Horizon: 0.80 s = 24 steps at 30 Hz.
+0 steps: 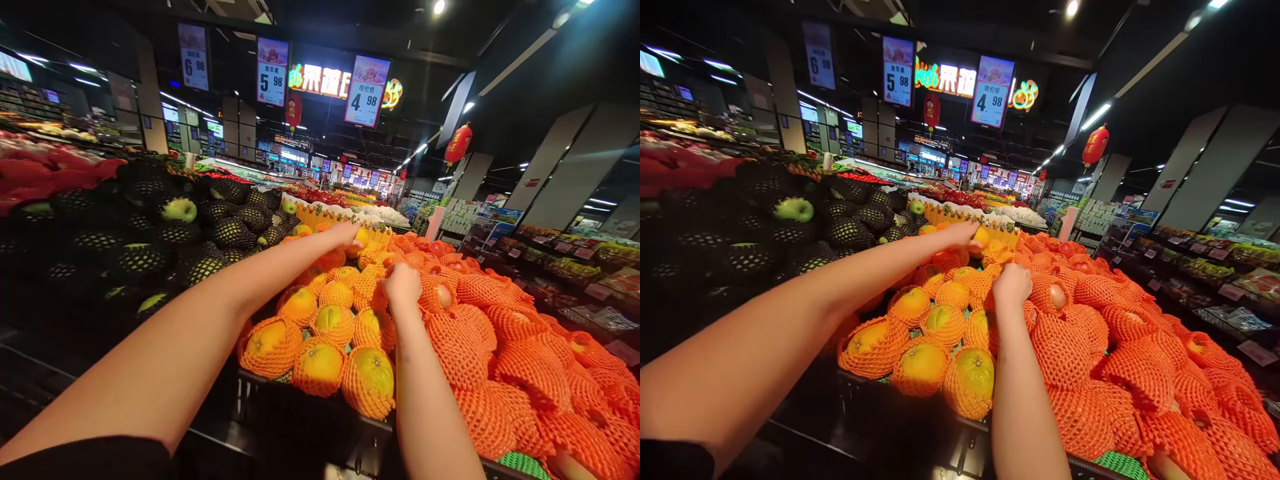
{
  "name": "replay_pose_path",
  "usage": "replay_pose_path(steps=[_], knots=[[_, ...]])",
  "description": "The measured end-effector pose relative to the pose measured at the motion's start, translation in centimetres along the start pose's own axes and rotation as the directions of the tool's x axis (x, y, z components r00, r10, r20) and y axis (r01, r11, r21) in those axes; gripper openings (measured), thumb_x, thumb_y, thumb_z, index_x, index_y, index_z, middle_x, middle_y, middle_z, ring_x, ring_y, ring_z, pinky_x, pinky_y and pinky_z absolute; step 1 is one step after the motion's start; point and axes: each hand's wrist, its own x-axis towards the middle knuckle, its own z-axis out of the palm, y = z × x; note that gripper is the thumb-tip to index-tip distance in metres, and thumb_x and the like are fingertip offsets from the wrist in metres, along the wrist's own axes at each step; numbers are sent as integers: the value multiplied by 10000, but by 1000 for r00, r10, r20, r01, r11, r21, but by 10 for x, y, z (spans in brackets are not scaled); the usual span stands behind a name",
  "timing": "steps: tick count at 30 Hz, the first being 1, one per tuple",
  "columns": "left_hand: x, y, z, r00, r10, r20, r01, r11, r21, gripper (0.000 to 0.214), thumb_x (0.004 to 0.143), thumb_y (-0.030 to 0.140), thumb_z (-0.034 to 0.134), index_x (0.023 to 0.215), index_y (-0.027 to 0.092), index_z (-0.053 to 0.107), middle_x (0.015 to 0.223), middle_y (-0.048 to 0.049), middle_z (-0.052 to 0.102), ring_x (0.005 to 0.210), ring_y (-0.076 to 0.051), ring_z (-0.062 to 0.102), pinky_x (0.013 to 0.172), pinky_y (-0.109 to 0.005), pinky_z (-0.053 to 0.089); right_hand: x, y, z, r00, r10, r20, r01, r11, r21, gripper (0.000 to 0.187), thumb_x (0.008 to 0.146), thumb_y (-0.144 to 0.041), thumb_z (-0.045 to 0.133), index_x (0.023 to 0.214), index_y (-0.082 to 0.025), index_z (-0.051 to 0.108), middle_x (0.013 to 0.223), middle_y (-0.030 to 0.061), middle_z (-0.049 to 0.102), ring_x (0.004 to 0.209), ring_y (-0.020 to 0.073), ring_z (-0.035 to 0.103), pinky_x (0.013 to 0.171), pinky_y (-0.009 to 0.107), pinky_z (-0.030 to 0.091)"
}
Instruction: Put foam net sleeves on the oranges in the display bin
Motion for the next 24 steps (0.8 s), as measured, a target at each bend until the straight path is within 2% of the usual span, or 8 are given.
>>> replay_pose_path(steps=[2,5,9,13,17,20,22,24], knots=[[4,-3,-9,999,34,15,-36,986,160,674,832,348,689,1401,57,474,1372,-283,503,1182,-396,548,981,-425,416,0,0,-1,998,0,-60,2,1000,21,249,868,-259,656,1077,-153,742,1110,188,698,1118,337,624,842,376,483],[-16,-11,-11,983,144,116,-172,942,290,725,893,427,618,1482,82,370,1415,-286,450,1137,-370,580,965,-431,441,1,1,0,983,23,-183,-8,997,78,240,914,-304,591,1049,-160,728,1043,174,709,1012,331,650,791,390,476],[-44,-25,1,901,308,304,-354,929,107,735,801,391,716,1430,121,450,1372,-214,540,1186,-331,553,1010,-406,424,4,3,5,922,94,-375,-17,978,206,262,936,-285,525,1105,-144,667,925,155,699,906,320,631,792,415,446],[-46,-43,15,901,397,177,-378,916,-131,693,766,437,731,1360,139,535,1388,-173,555,1230,-297,537,1057,-376,390,10,7,9,812,104,-574,74,958,278,216,881,-259,551,1017,-141,672,1037,175,653,989,336,566,851,452,412],[-43,-58,24,913,396,102,-338,871,-357,613,835,456,659,1355,143,575,1427,-163,544,1291,-293,519,1096,-377,371,13,7,9,662,-56,-747,324,921,217,126,806,-302,621,770,-186,655,1049,142,618,1040,327,517,897,460,384],[-41,-63,31,931,359,65,-290,837,-465,599,845,432,667,1363,142,586,1453,-172,525,1331,-313,490,1123,-412,360,12,-1,10,642,-213,-736,565,780,268,144,804,-325,633,737,-198,622,856,80,629,893,261,551,854,410,405],[-39,-62,35,945,326,-23,-282,778,-561,506,879,351,628,1340,143,607,1428,-162,550,1336,-298,486,1135,-407,356,10,-8,13,687,-225,-691,653,607,452,138,806,-325,645,768,-199,603,817,43,625,813,210,562,804,361,422],[-37,-60,39,950,285,-127,-293,676,-676,445,906,250,566,1340,156,609,1428,-141,555,1357,-271,467,1152,-392,339,9,-14,17,759,-184,-625,639,396,659,156,796,-321,661,780,-202,561,756,-5,574,710,152,531,713,295,415]])
